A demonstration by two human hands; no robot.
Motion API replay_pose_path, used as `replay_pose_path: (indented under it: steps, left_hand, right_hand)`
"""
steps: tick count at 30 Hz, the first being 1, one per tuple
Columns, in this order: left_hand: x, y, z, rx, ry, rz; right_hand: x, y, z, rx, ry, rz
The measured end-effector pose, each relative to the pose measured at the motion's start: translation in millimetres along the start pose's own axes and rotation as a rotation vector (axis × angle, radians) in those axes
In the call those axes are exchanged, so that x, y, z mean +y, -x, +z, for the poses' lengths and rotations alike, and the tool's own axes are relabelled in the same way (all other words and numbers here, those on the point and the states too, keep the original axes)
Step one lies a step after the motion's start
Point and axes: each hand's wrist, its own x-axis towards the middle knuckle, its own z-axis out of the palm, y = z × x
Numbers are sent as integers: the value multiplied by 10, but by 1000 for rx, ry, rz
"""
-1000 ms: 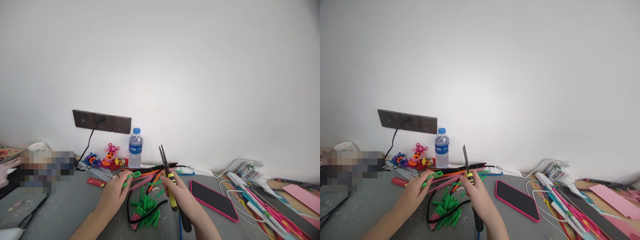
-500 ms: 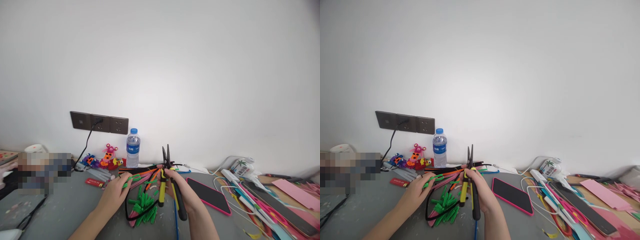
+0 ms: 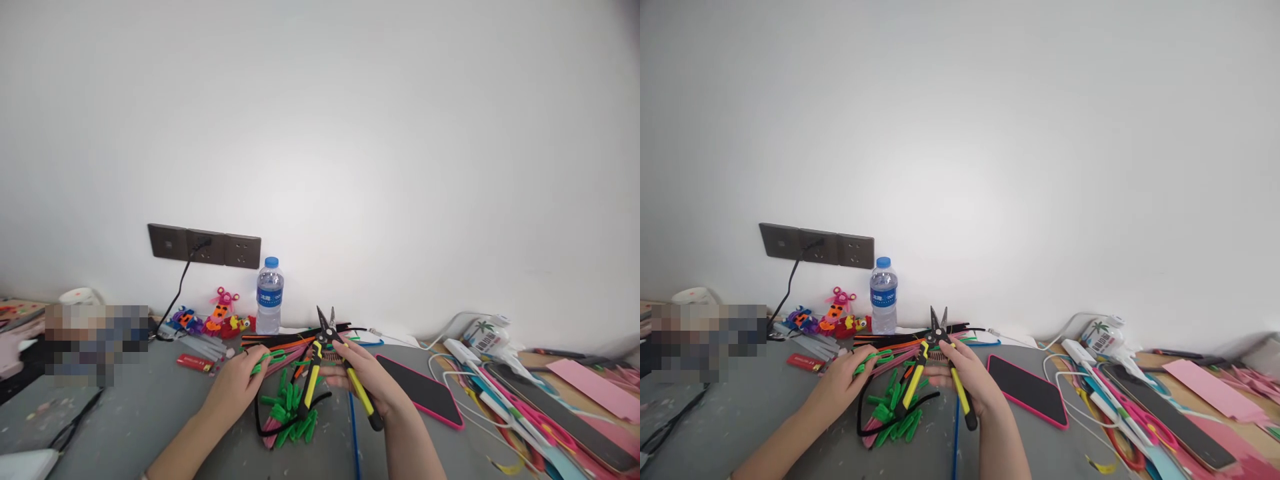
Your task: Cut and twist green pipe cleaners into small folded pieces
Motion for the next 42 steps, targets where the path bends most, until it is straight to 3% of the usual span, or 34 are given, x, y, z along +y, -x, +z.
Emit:
replay_pose_path:
  steps: [3,8,14,23,30,34,37,39,42]
  left_hand:
    - [1,0,3,-23,1,-7]
    - [-7,8,15,-65,1,-11]
    - [-21,11,11,-76,12,-33]
    - [-31,8,60,-156,22,-75]
    - [5,3,104,-184,121,-93]
    - [4,-15,112,-155,213,-89]
    - [-2,-19,122,-133,264,-80]
    - [-10,-23,132,-129,282,-81]
    - [-19,-36,145,-126,280,-87]
  right_hand:
    - [51,-45,-46,100,83,11]
    - [103,-109,-131,84,195,3]
    - [179,-204,-298,166,438,-50]
    - [301,-445,-370,380,718,-334]
    - [264,-387,-242,424,821,-527]
    - [228,-332,18,308,793,-569]
    - [297,-306,290,51,691,-567]
    - [371,-296,441,-53,699,-541]
    - [452,-292,560,-69,730,-539]
